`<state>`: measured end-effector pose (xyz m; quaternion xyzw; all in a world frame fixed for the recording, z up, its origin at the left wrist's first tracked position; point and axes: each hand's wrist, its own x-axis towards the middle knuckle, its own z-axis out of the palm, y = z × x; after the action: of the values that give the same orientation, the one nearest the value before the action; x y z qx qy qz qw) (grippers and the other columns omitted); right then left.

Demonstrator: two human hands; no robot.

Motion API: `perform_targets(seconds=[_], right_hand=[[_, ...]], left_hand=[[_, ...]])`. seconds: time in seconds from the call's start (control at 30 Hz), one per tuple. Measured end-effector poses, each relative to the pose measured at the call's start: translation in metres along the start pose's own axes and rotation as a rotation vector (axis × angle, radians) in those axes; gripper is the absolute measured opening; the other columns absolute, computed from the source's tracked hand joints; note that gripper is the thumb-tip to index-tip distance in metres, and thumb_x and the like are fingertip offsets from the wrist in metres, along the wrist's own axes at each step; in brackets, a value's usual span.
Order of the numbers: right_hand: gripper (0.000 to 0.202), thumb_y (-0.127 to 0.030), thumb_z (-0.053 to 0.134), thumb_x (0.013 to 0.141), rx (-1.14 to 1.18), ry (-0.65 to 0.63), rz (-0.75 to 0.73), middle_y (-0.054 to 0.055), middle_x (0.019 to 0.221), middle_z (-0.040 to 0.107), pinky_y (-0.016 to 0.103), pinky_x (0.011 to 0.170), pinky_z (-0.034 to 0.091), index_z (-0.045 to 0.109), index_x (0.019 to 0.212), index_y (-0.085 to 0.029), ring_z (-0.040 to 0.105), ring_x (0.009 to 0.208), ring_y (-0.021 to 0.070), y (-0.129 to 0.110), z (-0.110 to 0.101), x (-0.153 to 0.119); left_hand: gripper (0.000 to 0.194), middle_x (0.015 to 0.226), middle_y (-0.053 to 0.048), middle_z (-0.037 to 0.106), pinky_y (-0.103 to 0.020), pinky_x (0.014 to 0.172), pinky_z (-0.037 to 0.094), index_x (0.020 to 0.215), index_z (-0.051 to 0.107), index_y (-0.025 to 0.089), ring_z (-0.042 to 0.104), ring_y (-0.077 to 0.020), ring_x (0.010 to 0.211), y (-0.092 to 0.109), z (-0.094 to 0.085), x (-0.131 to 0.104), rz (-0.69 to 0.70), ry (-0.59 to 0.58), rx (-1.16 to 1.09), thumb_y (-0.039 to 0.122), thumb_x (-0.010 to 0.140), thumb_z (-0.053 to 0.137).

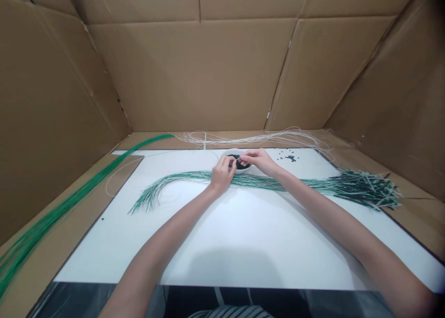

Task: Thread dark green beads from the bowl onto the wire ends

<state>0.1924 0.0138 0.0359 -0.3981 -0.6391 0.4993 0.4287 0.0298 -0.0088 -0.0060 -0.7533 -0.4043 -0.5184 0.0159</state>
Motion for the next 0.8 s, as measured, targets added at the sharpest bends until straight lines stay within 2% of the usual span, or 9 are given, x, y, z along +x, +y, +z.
perform_targets(seconds=[0.8], right_hand=[[0.027, -0.038, 0.07, 0.06, -0.001, 0.012, -0.006, 0.003, 0.066, 0.066, 0.027, 0.064, 0.048, 0.067, 0.072, -0.014, 0.058, 0.06, 0.0121, 0.0002, 0.0009, -0.0003]], left_hand=[[0.015, 0.08, -0.003, 0.057, -0.021, 0.066, 0.044, 0.086, 0.053, 0.017, 0.054, -0.011, 0.071, 0.0, 0.0005, -0.0001, 0.031, -0.005, -0.002, 0.024, 0.086, 0.04]])
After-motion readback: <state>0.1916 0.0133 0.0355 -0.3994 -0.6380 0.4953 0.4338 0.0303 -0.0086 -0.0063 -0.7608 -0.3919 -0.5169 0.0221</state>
